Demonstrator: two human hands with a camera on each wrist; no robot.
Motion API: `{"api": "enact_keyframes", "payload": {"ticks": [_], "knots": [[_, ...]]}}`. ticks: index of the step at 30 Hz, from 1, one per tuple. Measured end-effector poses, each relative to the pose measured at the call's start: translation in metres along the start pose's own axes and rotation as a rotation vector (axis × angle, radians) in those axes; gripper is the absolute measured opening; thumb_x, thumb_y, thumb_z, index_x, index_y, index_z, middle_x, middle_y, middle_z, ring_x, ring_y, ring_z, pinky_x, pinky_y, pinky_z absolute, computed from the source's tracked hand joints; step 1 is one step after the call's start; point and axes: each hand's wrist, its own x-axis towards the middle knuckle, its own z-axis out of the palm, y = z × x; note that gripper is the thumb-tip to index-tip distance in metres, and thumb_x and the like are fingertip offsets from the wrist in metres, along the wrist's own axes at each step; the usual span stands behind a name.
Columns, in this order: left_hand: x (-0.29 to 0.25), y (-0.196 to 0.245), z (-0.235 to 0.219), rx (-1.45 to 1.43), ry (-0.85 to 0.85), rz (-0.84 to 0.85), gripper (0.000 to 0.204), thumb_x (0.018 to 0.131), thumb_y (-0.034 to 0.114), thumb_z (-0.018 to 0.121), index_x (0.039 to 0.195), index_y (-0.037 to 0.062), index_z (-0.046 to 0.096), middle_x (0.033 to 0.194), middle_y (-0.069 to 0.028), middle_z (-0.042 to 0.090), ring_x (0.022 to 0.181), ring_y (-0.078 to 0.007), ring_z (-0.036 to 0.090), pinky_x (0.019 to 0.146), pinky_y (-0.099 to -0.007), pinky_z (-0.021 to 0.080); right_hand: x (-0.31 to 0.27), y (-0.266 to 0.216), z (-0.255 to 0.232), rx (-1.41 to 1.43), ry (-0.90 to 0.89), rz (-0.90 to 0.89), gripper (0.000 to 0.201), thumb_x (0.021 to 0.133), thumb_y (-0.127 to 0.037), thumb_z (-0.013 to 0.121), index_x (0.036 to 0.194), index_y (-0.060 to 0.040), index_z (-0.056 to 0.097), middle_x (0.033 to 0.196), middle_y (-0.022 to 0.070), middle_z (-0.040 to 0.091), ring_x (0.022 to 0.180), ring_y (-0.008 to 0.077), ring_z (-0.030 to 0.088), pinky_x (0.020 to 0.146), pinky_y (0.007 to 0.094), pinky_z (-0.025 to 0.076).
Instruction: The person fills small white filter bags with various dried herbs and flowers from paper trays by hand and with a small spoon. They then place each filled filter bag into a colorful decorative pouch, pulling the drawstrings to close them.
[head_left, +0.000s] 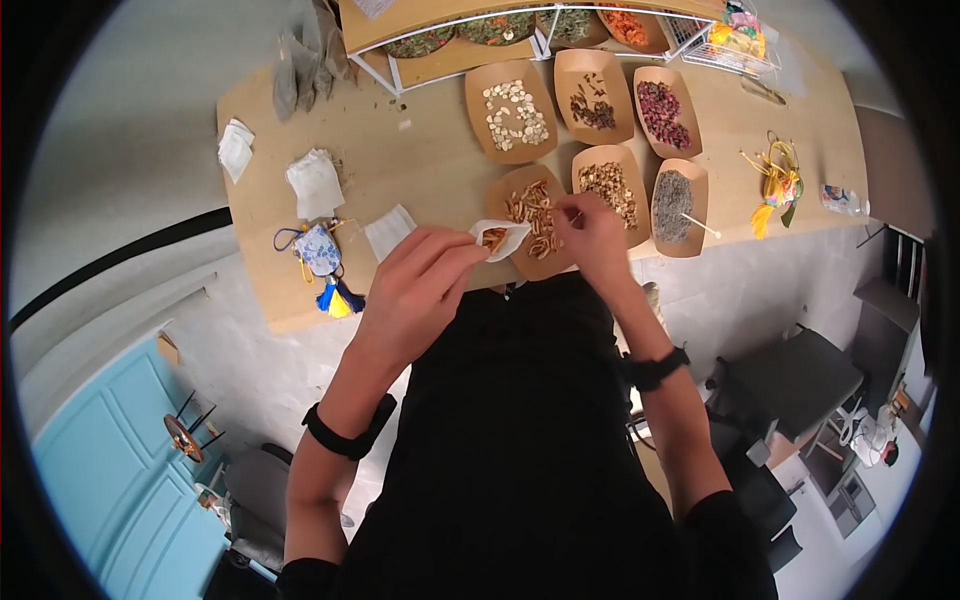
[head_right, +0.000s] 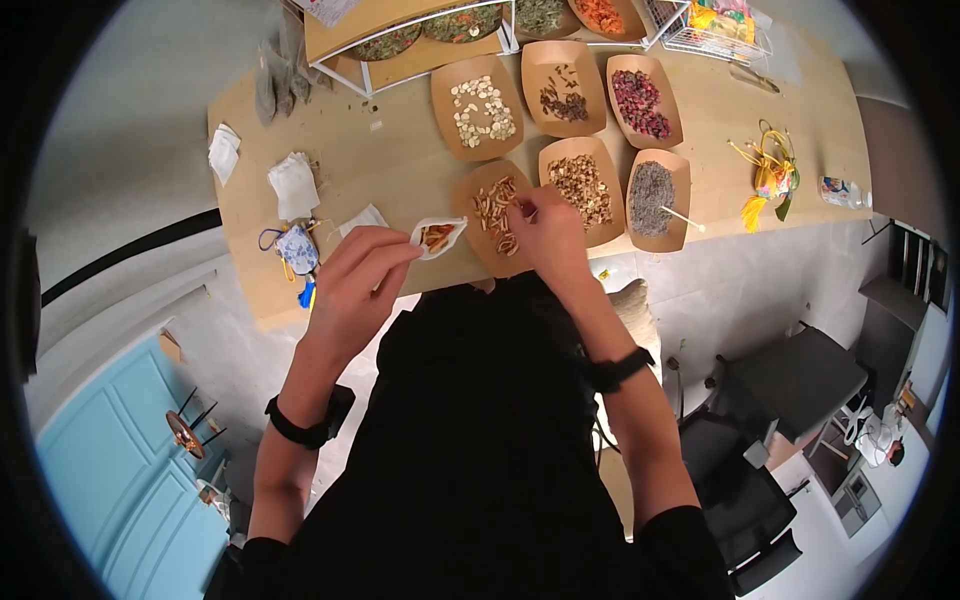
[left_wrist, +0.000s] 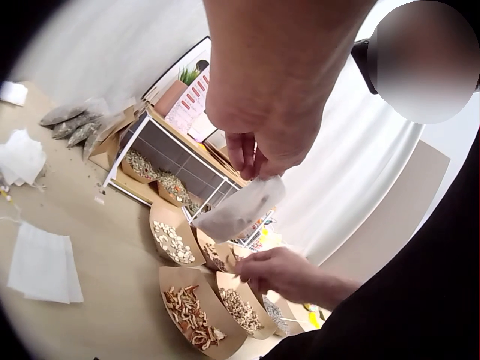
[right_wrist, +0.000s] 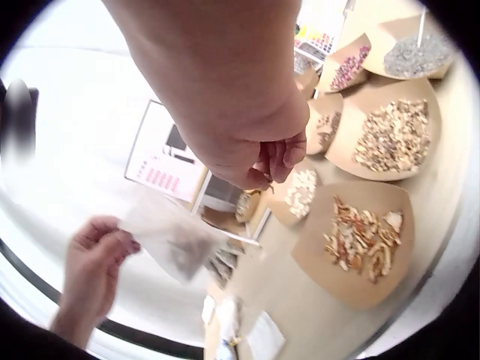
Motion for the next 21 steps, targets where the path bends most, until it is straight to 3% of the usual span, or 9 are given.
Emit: {"api": "enact_keyframes", "payload": {"ticks": [1, 3, 4, 6, 13, 21], "knots": [[-0.001, -0.001, 0.002, -0.004, 0.002, -0.006, 0.018, 0.076, -0.01, 0.068, 0.09, 0.0018, 0.067, 0.09, -0.0093, 0.065, 0.08, -0.026, 0.063, 0.067, -0.0343, 0.051, -0.003, -0.015, -0.014, -0.005, -0.006, 0.001, 0.013, 0.081, -0.008, 0.07, 0.09, 0.0, 0.067, 0.083, 0.0097, 0.063, 0.067, 0.0237, 0.064, 0.063, 0.0343, 0.053], [0.001, -0.003, 0.006, -0.011, -0.023, 0.019, 0.018, 0.076, -0.009, 0.068, 0.091, 0.0019, 0.066, 0.09, -0.0092, 0.064, 0.081, -0.0265, 0.063, 0.066, -0.0347, 0.051, -0.008, -0.044, -0.04, 0.286, -0.029, 0.048, 0.014, 0.08, -0.005, 0.073, 0.092, 0.0013, 0.068, 0.08, 0.0054, 0.059, 0.061, 0.0129, 0.057, 0.058, 0.0261, 0.047], [0.003, -0.002, 0.007, -0.015, -0.021, 0.021, 0.018, 0.076, -0.009, 0.068, 0.091, 0.0019, 0.066, 0.09, -0.0092, 0.064, 0.081, -0.0265, 0.063, 0.066, -0.0347, 0.051, -0.012, -0.058, -0.052, 0.281, -0.028, 0.048, 0.014, 0.08, -0.005, 0.073, 0.092, 0.0013, 0.068, 0.08, 0.0054, 0.059, 0.061, 0.0129, 0.057, 0.058, 0.0261, 0.047], [0.008, -0.001, 0.009, -0.037, -0.019, 0.052, 0.019, 0.076, -0.008, 0.068, 0.091, 0.0018, 0.066, 0.09, -0.0094, 0.064, 0.082, -0.0271, 0.063, 0.067, -0.0352, 0.052, -0.018, -0.085, -0.067, 0.332, -0.101, -0.071, 0.013, 0.08, -0.001, 0.073, 0.093, -0.0006, 0.069, 0.081, 0.0019, 0.056, 0.064, 0.0066, 0.051, 0.057, 0.0221, 0.043], [0.017, 0.007, 0.012, -0.05, -0.003, 0.09, 0.02, 0.075, -0.008, 0.068, 0.092, 0.0019, 0.065, 0.091, -0.0089, 0.065, 0.083, -0.0279, 0.063, 0.068, -0.0357, 0.052, -0.021, -0.095, -0.058, 0.341, -0.151, -0.243, 0.023, 0.077, 0.0, 0.074, 0.099, -0.008, 0.072, 0.081, 0.0026, 0.053, 0.066, 0.0114, 0.05, 0.055, 0.0254, 0.04], [0.02, 0.01, 0.01, -0.062, -0.012, 0.13, 0.02, 0.074, -0.008, 0.069, 0.091, 0.0019, 0.064, 0.089, -0.0091, 0.064, 0.082, -0.0281, 0.063, 0.068, -0.0357, 0.052, -0.021, -0.105, -0.064, 0.236, -0.151, -0.221, 0.022, 0.078, -0.001, 0.074, 0.099, -0.0076, 0.072, 0.08, 0.0039, 0.053, 0.065, 0.0148, 0.052, 0.055, 0.0282, 0.043]]}}
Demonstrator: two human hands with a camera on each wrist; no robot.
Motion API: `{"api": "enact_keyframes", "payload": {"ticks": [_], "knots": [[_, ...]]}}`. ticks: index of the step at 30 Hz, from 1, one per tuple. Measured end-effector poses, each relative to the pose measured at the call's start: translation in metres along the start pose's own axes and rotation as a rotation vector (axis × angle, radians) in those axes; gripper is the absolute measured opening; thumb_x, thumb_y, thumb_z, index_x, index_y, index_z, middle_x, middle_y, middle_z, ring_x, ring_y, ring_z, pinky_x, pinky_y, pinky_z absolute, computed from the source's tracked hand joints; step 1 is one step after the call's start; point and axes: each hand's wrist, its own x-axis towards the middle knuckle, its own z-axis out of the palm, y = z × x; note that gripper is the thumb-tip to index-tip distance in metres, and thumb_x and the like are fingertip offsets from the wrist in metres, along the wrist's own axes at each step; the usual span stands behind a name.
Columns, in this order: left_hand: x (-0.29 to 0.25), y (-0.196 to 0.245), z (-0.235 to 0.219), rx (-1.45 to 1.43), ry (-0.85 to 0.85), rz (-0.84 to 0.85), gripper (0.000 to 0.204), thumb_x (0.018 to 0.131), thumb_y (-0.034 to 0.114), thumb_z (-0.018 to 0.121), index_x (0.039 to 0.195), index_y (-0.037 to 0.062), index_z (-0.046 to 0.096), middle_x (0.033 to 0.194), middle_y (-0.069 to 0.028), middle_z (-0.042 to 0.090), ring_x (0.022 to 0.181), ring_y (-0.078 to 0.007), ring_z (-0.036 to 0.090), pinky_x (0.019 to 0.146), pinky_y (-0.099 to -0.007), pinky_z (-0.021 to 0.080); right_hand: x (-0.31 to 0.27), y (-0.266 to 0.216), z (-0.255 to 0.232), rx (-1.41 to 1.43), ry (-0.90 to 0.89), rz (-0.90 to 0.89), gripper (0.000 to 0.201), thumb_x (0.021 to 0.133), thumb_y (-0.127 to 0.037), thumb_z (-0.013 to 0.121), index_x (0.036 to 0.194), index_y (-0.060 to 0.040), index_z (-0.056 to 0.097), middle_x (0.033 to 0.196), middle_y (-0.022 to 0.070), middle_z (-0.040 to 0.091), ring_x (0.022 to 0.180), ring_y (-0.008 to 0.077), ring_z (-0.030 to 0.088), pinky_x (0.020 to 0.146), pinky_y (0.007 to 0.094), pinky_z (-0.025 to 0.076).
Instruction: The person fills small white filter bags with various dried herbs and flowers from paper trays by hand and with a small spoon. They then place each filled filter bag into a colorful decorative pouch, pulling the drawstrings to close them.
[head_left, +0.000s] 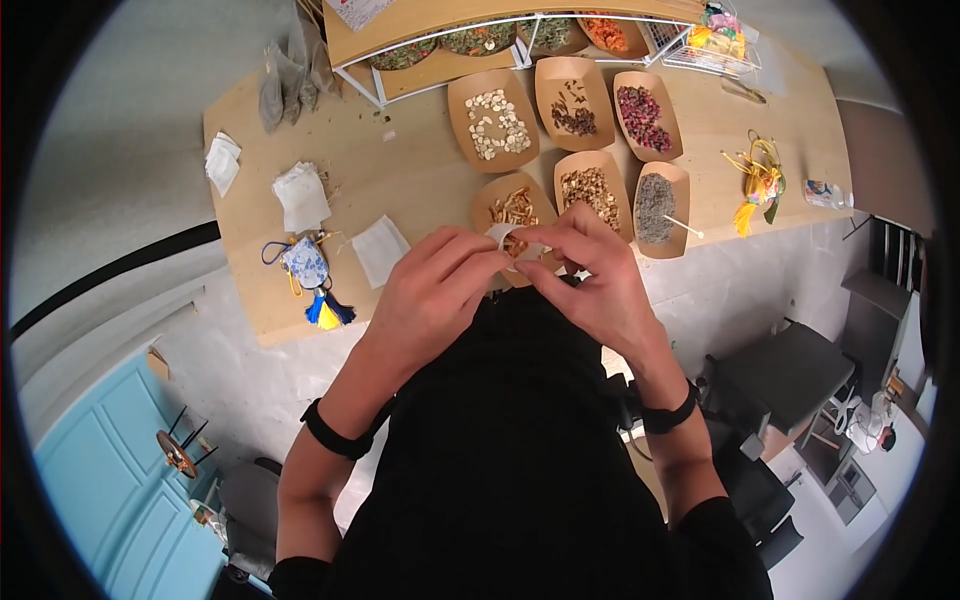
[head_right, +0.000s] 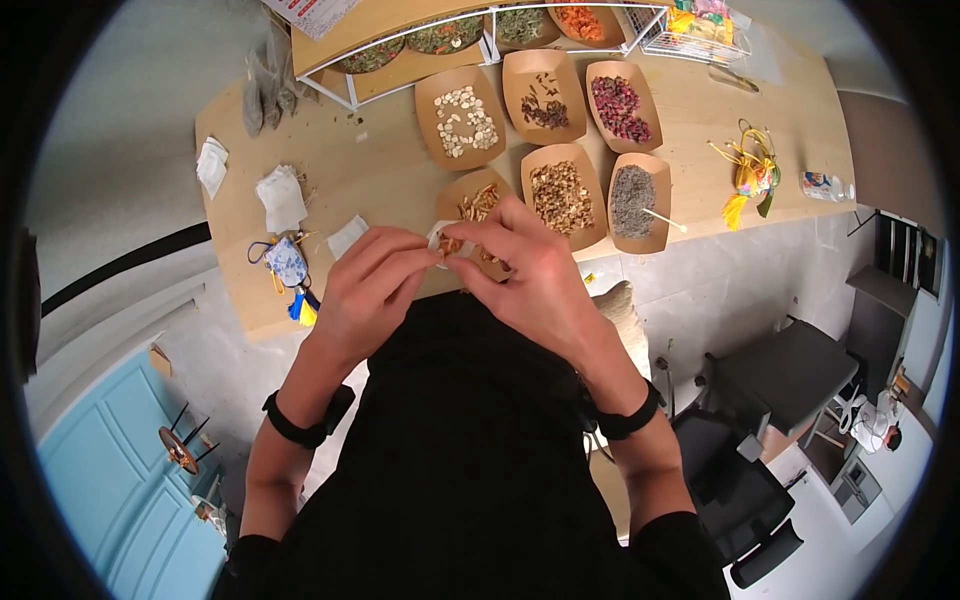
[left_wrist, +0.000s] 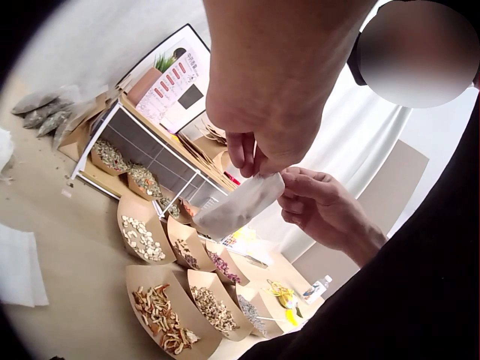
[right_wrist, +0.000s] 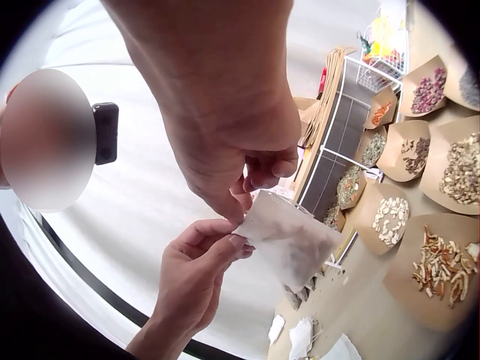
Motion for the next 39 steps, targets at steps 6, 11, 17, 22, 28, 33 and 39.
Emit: {"api": "enact_keyframes", "payload": {"ticks": [6, 11, 17, 22, 28, 33, 39], "knots": [[-0.003, 0.001, -0.004, -0.044, 0.032, -0.049, 0.021, 0.074, -0.01, 0.068, 0.091, 0.0021, 0.065, 0.089, -0.009, 0.065, 0.08, -0.0277, 0.063, 0.068, -0.0349, 0.052, -0.002, 0.004, -0.004, 0.008, 0.078, -0.041, 0.021, 0.081, -0.002, 0.072, 0.101, -0.0052, 0.072, 0.077, 0.005, 0.054, 0.062, 0.0159, 0.053, 0.055, 0.0272, 0.044], [-0.002, 0.008, -0.025, -0.011, 0.078, -0.073, 0.022, 0.073, -0.009, 0.068, 0.091, 0.0032, 0.066, 0.089, -0.008, 0.064, 0.083, -0.0282, 0.063, 0.069, -0.0361, 0.052, -0.005, 0.093, 0.015, -0.307, 0.076, 0.105, 0.012, 0.086, -0.009, 0.065, 0.095, -0.0029, 0.069, 0.083, 0.0106, 0.064, 0.069, 0.0236, 0.066, 0.059, 0.0359, 0.052], [0.006, 0.002, -0.036, 0.085, 0.072, -0.023, 0.023, 0.072, -0.01, 0.068, 0.09, 0.0029, 0.066, 0.089, -0.0089, 0.065, 0.082, -0.0271, 0.063, 0.067, -0.0352, 0.052, -0.015, 0.159, 0.063, -0.854, -0.255, 0.205, 0.029, 0.083, -0.025, 0.069, 0.094, 0.0, 0.06, 0.088, 0.016, 0.062, 0.079, 0.0333, 0.068, 0.069, 0.0419, 0.056], [0.01, 0.003, -0.045, 0.12, 0.102, -0.105, 0.022, 0.074, -0.011, 0.068, 0.09, 0.0035, 0.068, 0.087, -0.009, 0.066, 0.079, -0.0257, 0.064, 0.068, -0.0326, 0.052, -0.014, 0.18, 0.089, -0.933, -0.282, 0.206, 0.02, 0.082, -0.015, 0.063, 0.092, 0.0013, 0.059, 0.091, 0.0176, 0.061, 0.076, 0.0305, 0.069, 0.065, 0.0383, 0.057], [0.025, 0.013, -0.061, -0.018, 0.14, -0.257, 0.016, 0.079, -0.008, 0.068, 0.091, 0.0026, 0.069, 0.088, -0.0069, 0.068, 0.081, -0.0176, 0.065, 0.073, -0.0269, 0.051, -0.014, 0.188, 0.095, -0.892, -0.302, 0.152, 0.014, 0.083, -0.011, 0.059, 0.091, 0.0007, 0.06, 0.095, 0.0188, 0.061, 0.076, 0.0309, 0.069, 0.065, 0.0386, 0.058], [0.035, 0.012, -0.072, -0.138, 0.138, -0.345, 0.014, 0.081, -0.007, 0.066, 0.092, 0.0015, 0.069, 0.088, -0.0051, 0.068, 0.082, -0.0135, 0.063, 0.075, -0.0243, 0.049, -0.015, 0.182, 0.082, -0.817, -0.265, 0.172, 0.016, 0.082, -0.011, 0.061, 0.09, 0.0027, 0.06, 0.092, 0.022, 0.061, 0.076, 0.0357, 0.068, 0.067, 0.0415, 0.057], [0.041, 0.009, -0.066, -0.075, 0.079, -0.281, 0.013, 0.081, -0.006, 0.066, 0.092, 0.002, 0.068, 0.089, -0.0067, 0.067, 0.082, -0.0166, 0.064, 0.074, -0.0259, 0.049, -0.019, 0.15, 0.039, -0.437, 0.023, 0.207, 0.01, 0.079, -0.007, 0.065, 0.087, -0.0007, 0.066, 0.086, 0.0167, 0.063, 0.076, 0.0301, 0.067, 0.068, 0.0398, 0.053]]}}
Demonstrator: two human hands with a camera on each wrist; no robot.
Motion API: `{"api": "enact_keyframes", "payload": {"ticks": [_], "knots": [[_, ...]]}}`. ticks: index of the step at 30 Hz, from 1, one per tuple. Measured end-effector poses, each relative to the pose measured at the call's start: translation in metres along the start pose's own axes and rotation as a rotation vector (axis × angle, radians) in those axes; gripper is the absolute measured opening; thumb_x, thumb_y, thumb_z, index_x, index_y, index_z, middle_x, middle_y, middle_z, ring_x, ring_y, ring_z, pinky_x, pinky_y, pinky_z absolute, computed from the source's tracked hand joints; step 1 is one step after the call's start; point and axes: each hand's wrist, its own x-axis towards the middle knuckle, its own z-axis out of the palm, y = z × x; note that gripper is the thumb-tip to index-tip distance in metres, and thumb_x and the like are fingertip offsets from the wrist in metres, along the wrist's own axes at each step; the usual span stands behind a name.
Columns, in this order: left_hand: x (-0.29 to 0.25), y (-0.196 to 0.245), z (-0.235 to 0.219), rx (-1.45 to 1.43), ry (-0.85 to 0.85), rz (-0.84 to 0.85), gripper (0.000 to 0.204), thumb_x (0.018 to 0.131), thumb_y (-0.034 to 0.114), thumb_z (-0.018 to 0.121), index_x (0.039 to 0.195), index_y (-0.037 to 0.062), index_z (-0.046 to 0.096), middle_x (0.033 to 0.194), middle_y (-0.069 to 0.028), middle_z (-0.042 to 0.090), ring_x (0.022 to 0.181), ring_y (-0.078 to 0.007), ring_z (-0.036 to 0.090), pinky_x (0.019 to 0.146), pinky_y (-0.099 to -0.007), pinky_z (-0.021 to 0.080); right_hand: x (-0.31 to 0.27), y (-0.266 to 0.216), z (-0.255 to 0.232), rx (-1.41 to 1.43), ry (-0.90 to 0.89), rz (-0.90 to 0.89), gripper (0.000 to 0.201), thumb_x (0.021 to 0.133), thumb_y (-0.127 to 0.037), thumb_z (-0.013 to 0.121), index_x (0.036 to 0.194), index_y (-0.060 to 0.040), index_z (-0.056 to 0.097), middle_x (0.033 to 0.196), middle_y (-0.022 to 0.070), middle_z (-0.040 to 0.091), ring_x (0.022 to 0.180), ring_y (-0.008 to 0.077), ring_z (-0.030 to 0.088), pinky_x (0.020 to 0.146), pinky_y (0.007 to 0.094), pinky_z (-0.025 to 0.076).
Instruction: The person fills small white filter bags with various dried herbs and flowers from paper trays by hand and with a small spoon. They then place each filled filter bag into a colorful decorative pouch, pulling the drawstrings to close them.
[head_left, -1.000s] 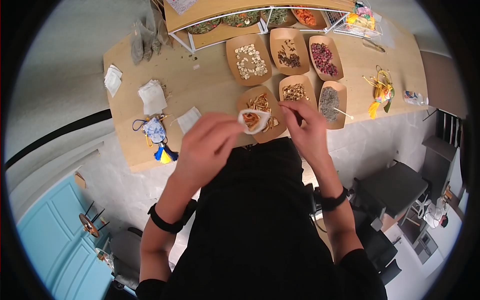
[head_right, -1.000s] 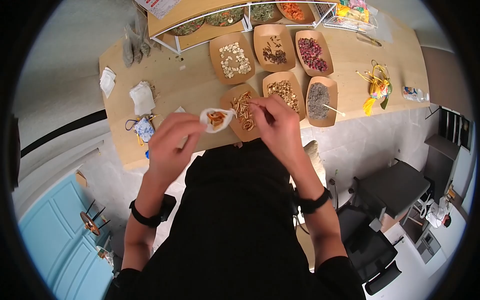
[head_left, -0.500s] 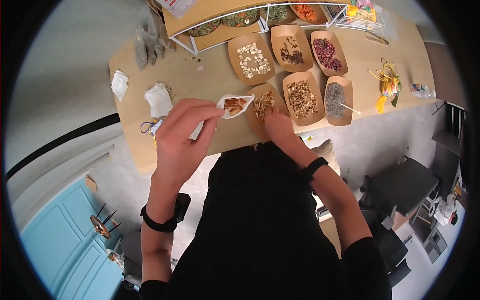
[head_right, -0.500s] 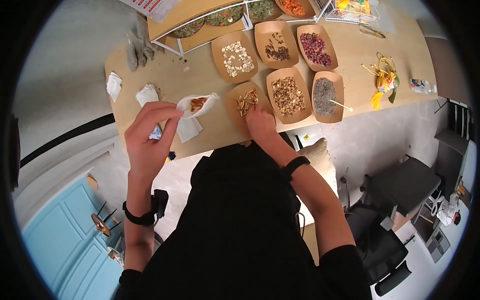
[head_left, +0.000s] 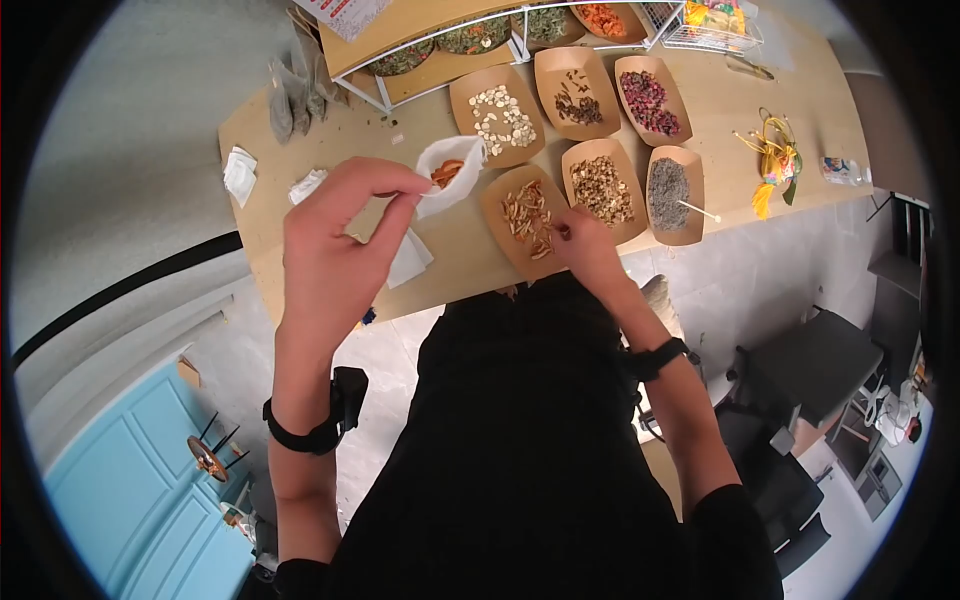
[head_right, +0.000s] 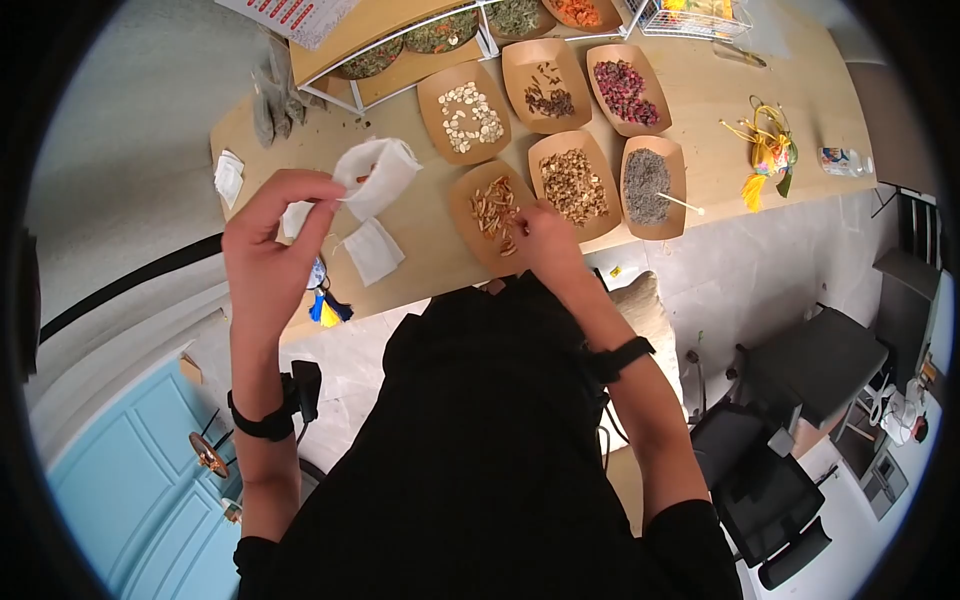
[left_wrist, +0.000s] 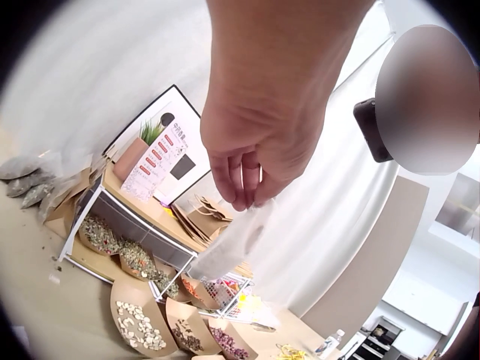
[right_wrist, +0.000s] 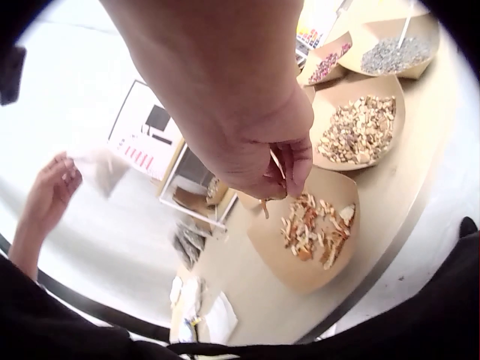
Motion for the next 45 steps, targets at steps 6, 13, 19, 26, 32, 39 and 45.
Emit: {"api": "enact_keyframes", "payload": {"ticks": [6, 13, 19, 26, 32, 39, 45], "knots": [[-0.013, -0.015, 0.028, 0.102, -0.085, 0.045, 0.012, 0.081, -0.003, 0.066, 0.092, 0.0032, 0.067, 0.089, -0.009, 0.065, 0.081, -0.0266, 0.063, 0.07, -0.0341, 0.05, -0.005, -0.057, -0.079, 0.335, 0.043, 0.026, 0.013, 0.079, 0.0, 0.067, 0.091, 0.0026, 0.066, 0.086, 0.0144, 0.062, 0.068, 0.0291, 0.065, 0.063, 0.0367, 0.053], [-0.025, -0.013, 0.049, 0.109, -0.181, 0.115, 0.014, 0.08, -0.005, 0.066, 0.091, 0.0035, 0.067, 0.089, -0.0082, 0.065, 0.083, -0.0257, 0.063, 0.071, -0.0334, 0.051, -0.009, -0.135, -0.126, 0.254, 0.068, -0.354, 0.012, 0.079, 0.002, 0.067, 0.09, 0.0022, 0.063, 0.086, 0.0132, 0.058, 0.072, 0.0313, 0.063, 0.066, 0.038, 0.052], [-0.029, -0.007, 0.057, 0.116, -0.177, 0.235, 0.015, 0.077, -0.004, 0.066, 0.091, 0.002, 0.063, 0.086, -0.0085, 0.062, 0.081, -0.0277, 0.06, 0.07, -0.0374, 0.051, -0.006, -0.139, -0.128, 0.042, 0.016, -0.496, 0.011, 0.078, 0.005, 0.063, 0.088, 0.0037, 0.06, 0.087, 0.0143, 0.055, 0.076, 0.034, 0.062, 0.066, 0.0409, 0.051], [-0.036, -0.007, 0.06, 0.114, -0.157, 0.257, 0.015, 0.076, -0.006, 0.067, 0.089, 0.0017, 0.065, 0.089, -0.0083, 0.064, 0.082, -0.027, 0.062, 0.07, -0.0356, 0.051, -0.01, -0.139, -0.128, 0.006, 0.006, -0.436, 0.015, 0.078, 0.004, 0.069, 0.092, 0.0006, 0.064, 0.092, 0.0104, 0.06, 0.079, 0.0324, 0.064, 0.067, 0.0391, 0.053], [-0.038, -0.007, 0.064, 0.102, -0.139, 0.304, 0.019, 0.073, -0.006, 0.067, 0.09, 0.0018, 0.064, 0.087, -0.0081, 0.063, 0.08, -0.0273, 0.061, 0.07, -0.0362, 0.051, -0.015, -0.139, -0.13, 0.046, -0.024, -0.453, 0.018, 0.077, 0.006, 0.067, 0.094, 0.0015, 0.062, 0.091, 0.0125, 0.058, 0.079, 0.0342, 0.063, 0.067, 0.0403, 0.052], [-0.039, -0.003, 0.067, 0.052, -0.117, 0.333, 0.022, 0.072, -0.006, 0.067, 0.092, 0.003, 0.063, 0.086, -0.0074, 0.061, 0.077, -0.0273, 0.059, 0.068, -0.0373, 0.051, -0.022, -0.144, -0.139, 0.161, -0.024, -0.45, 0.019, 0.078, 0.009, 0.063, 0.095, 0.0026, 0.06, 0.095, 0.0144, 0.058, 0.082, 0.0366, 0.062, 0.068, 0.042, 0.051], [-0.034, 0.016, 0.05, -0.029, -0.09, 0.272, 0.015, 0.077, -0.005, 0.067, 0.089, 0.0034, 0.064, 0.085, -0.0073, 0.063, 0.079, -0.0263, 0.061, 0.068, -0.0364, 0.051, -0.025, -0.132, -0.158, 0.233, 0.048, -0.393, 0.028, 0.078, 0.005, 0.067, 0.105, -0.0004, 0.062, 0.109, 0.0115, 0.062, 0.089, 0.03, 0.064, 0.076, 0.0355, 0.052]]}}
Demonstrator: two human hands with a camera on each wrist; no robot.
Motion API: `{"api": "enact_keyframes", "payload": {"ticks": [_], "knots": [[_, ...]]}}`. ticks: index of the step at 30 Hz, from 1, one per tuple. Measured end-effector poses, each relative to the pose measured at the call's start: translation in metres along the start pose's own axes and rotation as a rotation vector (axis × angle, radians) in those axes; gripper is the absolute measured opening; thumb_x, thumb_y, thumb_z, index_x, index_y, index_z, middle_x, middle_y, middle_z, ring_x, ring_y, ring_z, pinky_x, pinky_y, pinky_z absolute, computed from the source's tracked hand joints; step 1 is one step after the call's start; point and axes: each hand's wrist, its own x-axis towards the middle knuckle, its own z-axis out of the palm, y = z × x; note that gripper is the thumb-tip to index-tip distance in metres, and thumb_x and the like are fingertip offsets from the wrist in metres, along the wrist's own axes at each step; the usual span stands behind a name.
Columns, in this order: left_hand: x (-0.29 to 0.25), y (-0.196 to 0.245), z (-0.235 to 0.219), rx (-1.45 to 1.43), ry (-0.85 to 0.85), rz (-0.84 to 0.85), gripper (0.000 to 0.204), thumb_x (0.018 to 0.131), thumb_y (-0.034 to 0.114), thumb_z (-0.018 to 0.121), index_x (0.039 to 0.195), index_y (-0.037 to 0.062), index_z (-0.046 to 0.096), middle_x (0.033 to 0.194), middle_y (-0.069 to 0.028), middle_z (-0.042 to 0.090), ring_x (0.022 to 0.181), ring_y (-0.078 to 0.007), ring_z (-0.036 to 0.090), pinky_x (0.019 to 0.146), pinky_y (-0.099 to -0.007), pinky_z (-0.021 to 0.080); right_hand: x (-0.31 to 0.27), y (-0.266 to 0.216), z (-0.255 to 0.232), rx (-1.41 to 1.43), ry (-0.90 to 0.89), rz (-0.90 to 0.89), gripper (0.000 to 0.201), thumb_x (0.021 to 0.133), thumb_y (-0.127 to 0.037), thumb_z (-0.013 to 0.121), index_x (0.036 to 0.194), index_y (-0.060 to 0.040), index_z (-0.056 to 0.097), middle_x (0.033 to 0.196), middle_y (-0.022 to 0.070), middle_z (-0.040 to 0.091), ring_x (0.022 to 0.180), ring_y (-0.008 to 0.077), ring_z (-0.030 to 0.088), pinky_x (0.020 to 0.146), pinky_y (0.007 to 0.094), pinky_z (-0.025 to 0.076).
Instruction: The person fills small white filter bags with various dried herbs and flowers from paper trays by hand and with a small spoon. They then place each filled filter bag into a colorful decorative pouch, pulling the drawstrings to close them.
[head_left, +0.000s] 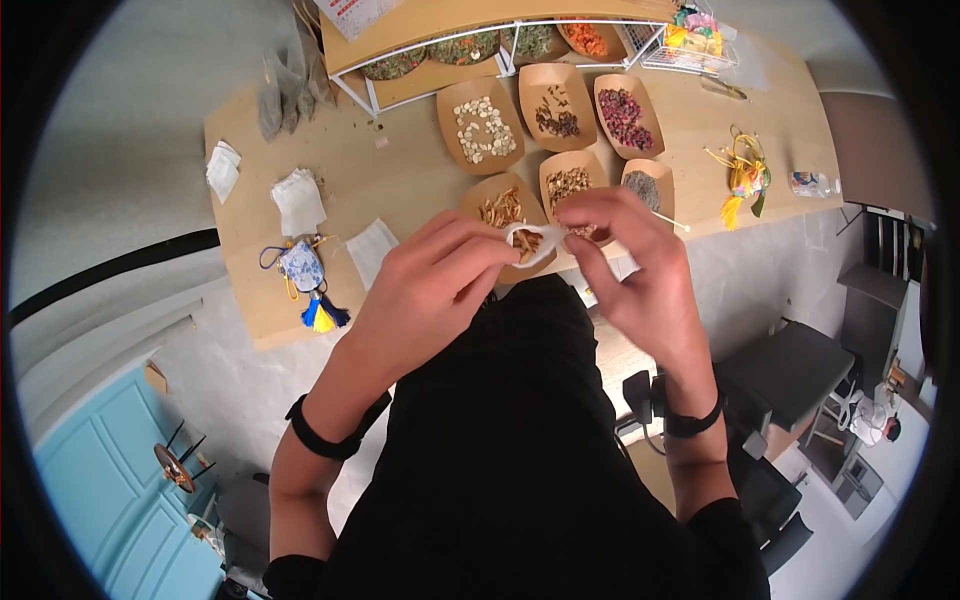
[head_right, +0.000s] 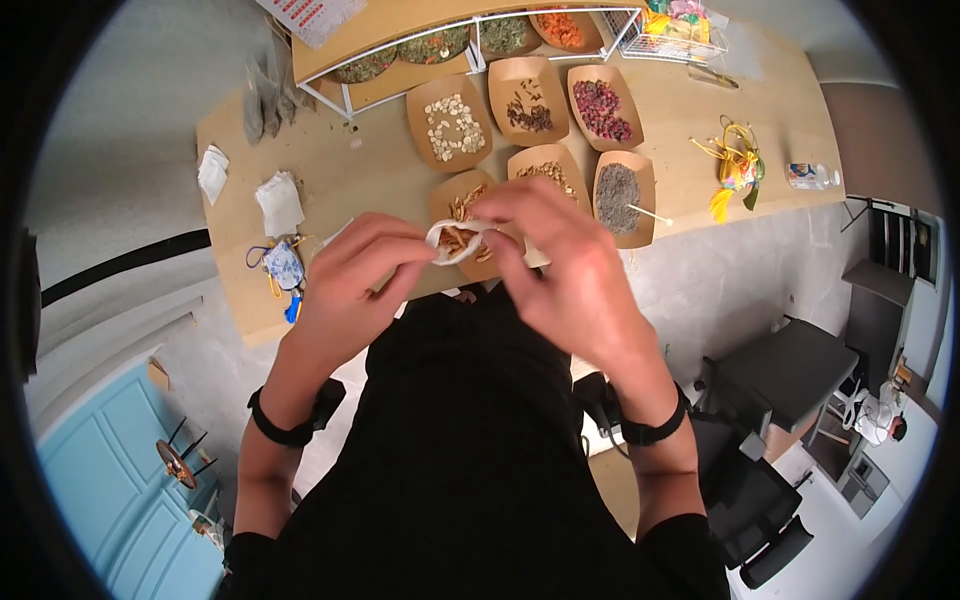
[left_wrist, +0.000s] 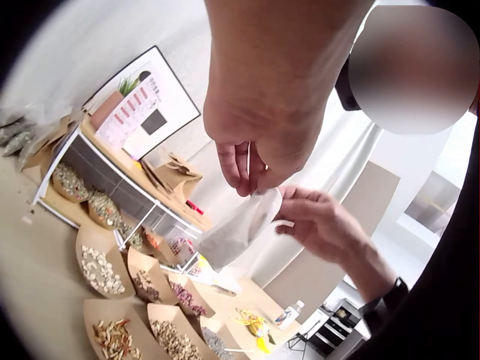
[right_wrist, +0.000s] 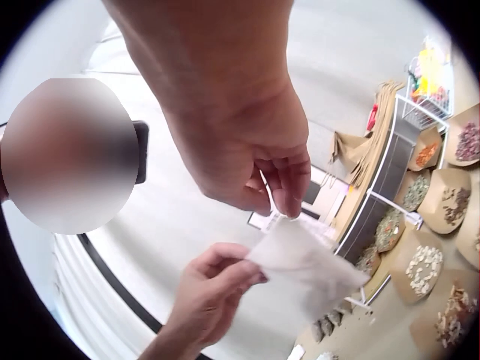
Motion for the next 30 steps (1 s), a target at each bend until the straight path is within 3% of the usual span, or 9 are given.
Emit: {"api": "enact_keyframes", "payload": {"ticks": [1, 3, 4, 7, 9, 17, 18, 21, 30], "knots": [[0.003, 0.005, -0.007, 0.007, 0.004, 0.009, 0.015, 0.077, -0.005, 0.067, 0.089, 0.0034, 0.064, 0.085, -0.0073, 0.063, 0.079, -0.0263, 0.061, 0.068, -0.0364, 0.051, 0.001, 0.001, -0.001, -0.002, 0.006, -0.01, 0.028, 0.078, 0.005, 0.067, 0.105, -0.0004, 0.062, 0.109, 0.0115, 0.062, 0.089, 0.03, 0.064, 0.076, 0.0355, 0.052], [0.008, 0.013, -0.02, -0.064, 0.005, -0.008, 0.014, 0.078, -0.005, 0.068, 0.089, 0.004, 0.065, 0.086, -0.0069, 0.065, 0.08, -0.0251, 0.062, 0.068, -0.0348, 0.051, 0.001, 0.005, 0.001, 0.315, -0.023, 0.221, 0.029, 0.078, 0.008, 0.069, 0.105, -0.0035, 0.067, 0.105, 0.0078, 0.066, 0.096, 0.0186, 0.063, 0.081, 0.0273, 0.048], [0.008, 0.014, -0.023, -0.06, 0.006, 0.003, 0.014, 0.078, -0.005, 0.068, 0.089, 0.004, 0.065, 0.086, -0.0069, 0.065, 0.08, -0.0251, 0.062, 0.068, -0.0348, 0.051, 0.001, 0.007, 0.005, 0.47, -0.025, 0.239, 0.028, 0.079, 0.007, 0.07, 0.105, -0.003, 0.069, 0.104, 0.0073, 0.067, 0.098, 0.0174, 0.062, 0.084, 0.028, 0.048], [0.012, 0.018, -0.031, -0.028, -0.028, 0.011, 0.015, 0.078, -0.005, 0.068, 0.089, 0.0043, 0.066, 0.087, -0.0068, 0.065, 0.08, -0.0246, 0.063, 0.068, -0.034, 0.051, 0.003, 0.008, 0.007, 0.453, -0.061, 0.105, 0.025, 0.08, 0.005, 0.071, 0.104, -0.0022, 0.07, 0.103, 0.0082, 0.067, 0.096, 0.0168, 0.063, 0.083, 0.0289, 0.049], [0.013, 0.026, -0.041, -0.002, -0.007, 0.025, 0.018, 0.075, -0.01, 0.069, 0.088, 0.0024, 0.068, 0.086, -0.0082, 0.067, 0.078, -0.0222, 0.063, 0.067, -0.0304, 0.05, 0.005, -0.006, 0.001, 0.477, -0.022, 0.123, 0.021, 0.08, 0.005, 0.071, 0.099, -0.0021, 0.072, 0.102, 0.009, 0.067, 0.095, 0.0169, 0.063, 0.082, 0.0295, 0.05], [0.023, 0.04, -0.065, 0.082, 0.103, 0.038, 0.015, 0.078, -0.005, 0.067, 0.09, 0.0044, 0.068, 0.085, -0.0079, 0.066, 0.076, -0.0252, 0.063, 0.067, -0.0322, 0.05, 0.011, -0.043, -0.011, 0.118, 0.167, -0.12, 0.013, 0.084, -0.002, 0.07, 0.096, -0.0025, 0.074, 0.091, 0.0088, 0.065, 0.082, 0.0194, 0.06, 0.072, 0.0285, 0.048], [0.026, 0.04, -0.068, 0.078, 0.116, 0.024, 0.014, 0.078, -0.005, 0.068, 0.09, 0.0041, 0.068, 0.085, -0.0084, 0.066, 0.076, -0.0254, 0.063, 0.067, -0.0321, 0.051, 0.014, -0.042, -0.004, 0.264, 0.2, -0.009, 0.011, 0.083, -0.004, 0.071, 0.094, -0.0025, 0.074, 0.09, 0.0088, 0.064, 0.081, 0.0197, 0.06, 0.072, 0.0289, 0.047], [0.029, 0.041, -0.075, 0.064, 0.148, 0.12, 0.014, 0.079, -0.004, 0.067, 0.091, 0.0035, 0.068, 0.085, -0.0084, 0.066, 0.076, -0.0246, 0.063, 0.068, -0.0318, 0.051, 0.016, -0.052, -0.013, 0.135, 0.244, -0.125, 0.01, 0.083, -0.004, 0.071, 0.093, -0.0021, 0.074, 0.09, 0.008, 0.064, 0.081, 0.0181, 0.06, 0.073, 0.0292, 0.048], [0.028, 0.055, -0.083, -0.038, 0.16, 0.078, 0.013, 0.08, -0.004, 0.066, 0.092, 0.0028, 0.068, 0.085, -0.0077, 0.067, 0.079, -0.0222, 0.065, 0.071, -0.0298, 0.051, 0.02, -0.066, -0.013, 0.219, 0.279, -0.018, 0.008, 0.086, -0.005, 0.068, 0.09, 0.0021, 0.07, 0.088, 0.0076, 0.063, 0.081, 0.0165, 0.059, 0.074, 0.0279, 0.046]]}}
